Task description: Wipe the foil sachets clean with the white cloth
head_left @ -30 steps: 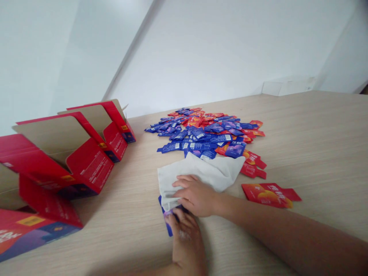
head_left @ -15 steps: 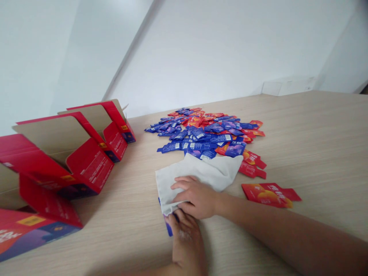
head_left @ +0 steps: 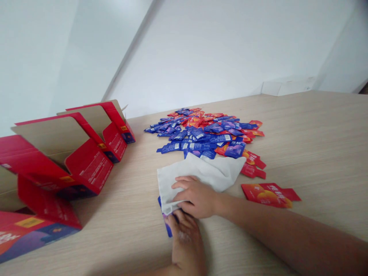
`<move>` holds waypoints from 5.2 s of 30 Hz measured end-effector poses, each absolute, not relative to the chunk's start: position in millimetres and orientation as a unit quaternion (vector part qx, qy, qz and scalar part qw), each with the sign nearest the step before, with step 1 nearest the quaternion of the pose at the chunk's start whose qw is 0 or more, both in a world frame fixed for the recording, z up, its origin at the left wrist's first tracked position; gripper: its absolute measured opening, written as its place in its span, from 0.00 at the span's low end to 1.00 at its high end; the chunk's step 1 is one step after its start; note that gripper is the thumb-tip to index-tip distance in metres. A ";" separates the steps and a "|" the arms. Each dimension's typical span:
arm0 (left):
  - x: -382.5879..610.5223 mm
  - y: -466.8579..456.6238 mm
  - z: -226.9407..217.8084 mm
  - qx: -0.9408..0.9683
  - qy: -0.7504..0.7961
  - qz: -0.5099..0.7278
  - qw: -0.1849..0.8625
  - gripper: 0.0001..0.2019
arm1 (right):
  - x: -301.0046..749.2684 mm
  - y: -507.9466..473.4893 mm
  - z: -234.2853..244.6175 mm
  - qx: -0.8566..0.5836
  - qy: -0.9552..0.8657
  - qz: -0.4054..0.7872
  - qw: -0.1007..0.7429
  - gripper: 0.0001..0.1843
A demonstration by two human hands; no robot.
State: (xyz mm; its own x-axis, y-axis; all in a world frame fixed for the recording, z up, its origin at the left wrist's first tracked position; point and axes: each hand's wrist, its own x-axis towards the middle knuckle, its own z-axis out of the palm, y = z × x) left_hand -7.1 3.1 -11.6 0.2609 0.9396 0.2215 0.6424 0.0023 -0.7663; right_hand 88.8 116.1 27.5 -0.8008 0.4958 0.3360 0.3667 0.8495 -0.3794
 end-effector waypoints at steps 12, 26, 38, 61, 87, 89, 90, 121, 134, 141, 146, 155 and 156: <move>-7.8 2.2 -12.2 -0.684 -0.581 0.174 0.405 0.18 | 85.7 115.7 27.5 -0.298 -0.921 0.137 0.209 0.14; 1.6 2.1 -2.8 -0.669 -0.616 0.179 0.376 0.19 | 89.6 114.4 30.4 -0.204 -0.947 0.124 0.215 0.14; -9.0 2.5 -10.4 -0.694 -0.599 0.146 0.370 0.18 | 87.7 115.4 30.3 -0.277 -0.932 0.116 0.204 0.15; -2.9 2.3 3.8 -0.680 -0.601 0.204 0.367 0.19 | 88.0 113.9 32.8 -0.233 -0.943 0.133 0.198 0.16; -3.4 4.4 0.9 -0.671 -0.579 0.214 0.409 0.19 | 85.7 112.8 32.1 -0.274 -0.929 0.142 0.205 0.16; -4.6 4.1 -0.8 -0.673 -0.573 0.213 0.416 0.18 | 85.0 112.9 31.3 -0.301 -0.920 0.139 0.206 0.16; -4.8 3.8 -1.4 -0.674 -0.573 0.213 0.414 0.18 | 84.9 113.2 30.9 -0.308 -0.918 0.138 0.207 0.16; 2.1 4.4 0.7 -0.675 -0.618 0.203 0.348 0.19 | 87.1 115.4 29.8 -0.239 -0.936 0.153 0.208 0.15; 4.0 4.9 -7.2 -0.637 -0.636 0.216 0.378 0.19 | 86.2 114.6 29.5 -0.262 -0.930 0.147 0.210 0.15; -1.5 2.0 -3.9 -0.666 -0.599 0.203 0.395 0.18 | 86.5 114.3 29.7 -0.282 -0.927 0.142 0.203 0.17; 4.9 3.7 -8.0 -0.642 -0.649 0.199 0.356 0.19 | 87.9 114.6 31.5 -0.226 -0.940 0.151 0.207 0.15; -1.9 3.6 -0.5 -0.683 -0.618 0.168 0.352 0.18 | 86.0 114.0 30.5 -0.271 -0.929 0.146 0.207 0.15; -3.1 3.2 -0.4 -0.688 -0.605 0.176 0.359 0.18 | 85.5 113.9 30.6 -0.282 -0.926 0.145 0.205 0.15</move>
State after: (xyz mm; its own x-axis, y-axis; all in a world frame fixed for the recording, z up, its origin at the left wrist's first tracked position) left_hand -3.1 3.2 -0.4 0.2058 0.9596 0.1918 0.7061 -0.0100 -0.7080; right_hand 85.5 113.9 30.6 -0.7567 0.5820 0.2979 0.4632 0.7987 -0.3840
